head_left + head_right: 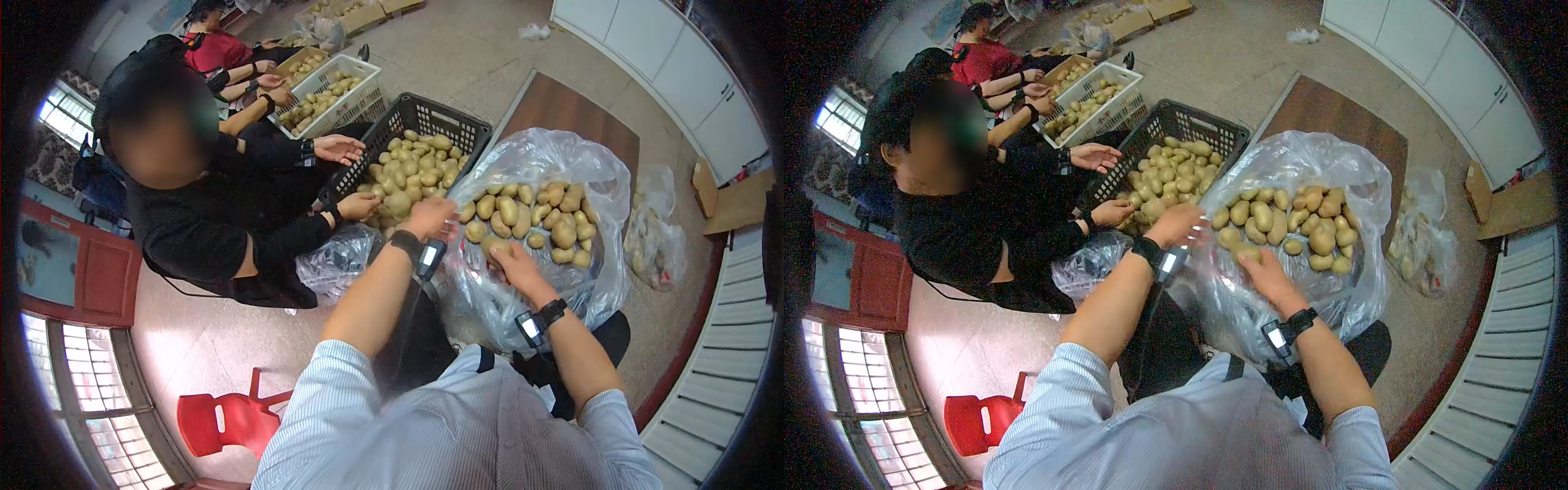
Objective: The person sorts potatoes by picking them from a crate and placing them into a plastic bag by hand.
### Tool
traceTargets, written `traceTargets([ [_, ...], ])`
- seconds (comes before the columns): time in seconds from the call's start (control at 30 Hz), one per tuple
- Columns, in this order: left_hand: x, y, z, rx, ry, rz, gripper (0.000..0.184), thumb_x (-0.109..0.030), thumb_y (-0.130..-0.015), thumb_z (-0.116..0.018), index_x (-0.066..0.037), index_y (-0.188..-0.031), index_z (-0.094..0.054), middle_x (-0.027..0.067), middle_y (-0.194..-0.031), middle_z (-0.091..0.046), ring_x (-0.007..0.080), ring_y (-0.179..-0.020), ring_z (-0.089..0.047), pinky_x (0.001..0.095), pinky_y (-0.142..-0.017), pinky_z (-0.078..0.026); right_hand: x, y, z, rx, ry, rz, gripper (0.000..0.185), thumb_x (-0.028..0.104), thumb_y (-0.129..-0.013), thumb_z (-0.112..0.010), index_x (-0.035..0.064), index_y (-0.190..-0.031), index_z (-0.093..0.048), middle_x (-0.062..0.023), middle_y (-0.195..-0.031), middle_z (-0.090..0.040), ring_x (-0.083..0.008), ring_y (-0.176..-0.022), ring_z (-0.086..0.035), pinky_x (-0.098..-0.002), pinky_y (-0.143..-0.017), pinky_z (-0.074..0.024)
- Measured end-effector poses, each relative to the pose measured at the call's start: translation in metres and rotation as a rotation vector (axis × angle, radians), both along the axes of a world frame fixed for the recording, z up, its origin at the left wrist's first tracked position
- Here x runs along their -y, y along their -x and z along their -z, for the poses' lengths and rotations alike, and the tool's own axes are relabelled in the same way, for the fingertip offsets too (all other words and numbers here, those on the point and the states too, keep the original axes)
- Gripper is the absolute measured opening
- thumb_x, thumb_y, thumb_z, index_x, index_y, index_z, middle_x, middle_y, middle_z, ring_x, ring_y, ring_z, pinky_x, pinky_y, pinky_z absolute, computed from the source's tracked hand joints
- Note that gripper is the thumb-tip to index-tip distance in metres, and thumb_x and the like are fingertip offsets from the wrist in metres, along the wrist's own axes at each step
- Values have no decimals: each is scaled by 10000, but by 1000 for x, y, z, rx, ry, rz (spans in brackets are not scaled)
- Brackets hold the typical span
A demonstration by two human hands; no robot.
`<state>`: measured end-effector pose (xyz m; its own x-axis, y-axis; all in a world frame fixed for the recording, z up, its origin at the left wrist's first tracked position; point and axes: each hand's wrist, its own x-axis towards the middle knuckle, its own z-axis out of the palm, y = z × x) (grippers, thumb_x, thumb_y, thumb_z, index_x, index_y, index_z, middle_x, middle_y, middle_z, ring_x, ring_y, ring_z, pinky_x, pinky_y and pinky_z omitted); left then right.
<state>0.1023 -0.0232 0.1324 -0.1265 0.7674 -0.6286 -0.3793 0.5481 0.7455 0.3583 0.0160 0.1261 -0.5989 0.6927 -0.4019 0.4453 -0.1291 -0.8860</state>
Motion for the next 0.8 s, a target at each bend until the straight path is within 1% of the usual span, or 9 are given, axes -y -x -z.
traceTargets([
  [0.07, -1, -6, 0, 56, 31, 22, 387, -246, -808, -687, -51, -1113, -549, 114, -1109, -595, 271, -936, -626, 412, -758, -536, 6, 11, -17, -39, 92, 10, 449, 389, -900, -571, -2, -1119, -542, -87, -839, -597, -160, -658, -541, -294, -570, -443],
  [0.23, -5, -17, 3, -355, -360, 506, 687, -232, -575, -858, -73, -1167, -548, 162, -1072, -606, 379, -988, -587, 430, -829, -485, 10, 28, -42, -147, 238, 33, 428, 416, -927, -537, 31, -1111, -551, -26, -725, -555, -68, -488, -423, -220, -411, -325],
  [0.33, -2, -24, -16, -898, -775, 759, 754, -262, -528, -880, -77, -1178, -545, 174, -1073, -603, 387, -1003, -578, 430, -839, -478, 9, 32, -43, -199, 257, 46, 438, 442, -932, -520, 38, -1098, -556, -14, -702, -549, -64, -486, -417, -212, -421, -329],
  [0.37, -1, -30, -27, -440, -480, 652, 761, -278, -526, -880, -76, -1179, -545, 175, -1081, -603, 388, -1008, -575, 434, -846, -474, 7, 32, -42, -207, 253, 38, 438, 446, -936, -508, 40, -1088, -566, -4, -688, -538, -54, -493, -409, -204, -420, -320],
  [0.47, -6, -32, -27, 28, -175, 568, 763, -269, -535, -877, -60, -1184, -536, 169, -1100, -601, 384, -1025, -569, 432, -860, -475, 4, 32, -41, -240, 235, 29, 394, 425, -956, -483, 53, -1042, -579, 2, -653, -526, -68, -475, -404, -225, -413, -309],
  [0.53, -7, -33, -24, -10, -182, 609, 751, -256, -559, -866, -48, -1194, -524, 167, -1107, -598, 368, -1045, -569, 408, -861, -485, 1, 31, -33, -262, 222, 28, 354, 399, -971, -470, 64, -1006, -582, -2, -632, -525, -92, -449, -408, -254, -407, -307],
  [0.6, -8, -32, -22, -6, -184, 584, 730, -245, -595, -856, -40, -1206, -514, 162, -1100, -598, 353, -1046, -579, 382, -857, -495, 1, 34, -25, -196, -560, 51, 426, 415, -941, -499, 2, -998, -585, -169, -733, -628, -336, -604, -594, -418, -542, -443],
  [0.77, -4, -33, -34, 210, 1, 349, 681, -270, -673, -827, -54, -1235, -509, 147, -1046, -604, 354, -1011, -597, 350, -859, -494, 0, 28, -34, 45, -574, 77, 377, 369, -928, -536, -4, -966, -567, -236, -827, -630, -446, -792, -592, -503, -661, -444],
  [0.8, -2, -35, -39, 156, -15, 290, 516, -332, -793, -708, -56, -1189, -527, 124, -993, -631, 285, -835, -637, 316, -689, -528, -2, 26, -34, 27, -556, 75, 355, 354, -925, -545, 1, -959, -566, -233, -837, -634, -435, -812, -596, -506, -661, -444],
])
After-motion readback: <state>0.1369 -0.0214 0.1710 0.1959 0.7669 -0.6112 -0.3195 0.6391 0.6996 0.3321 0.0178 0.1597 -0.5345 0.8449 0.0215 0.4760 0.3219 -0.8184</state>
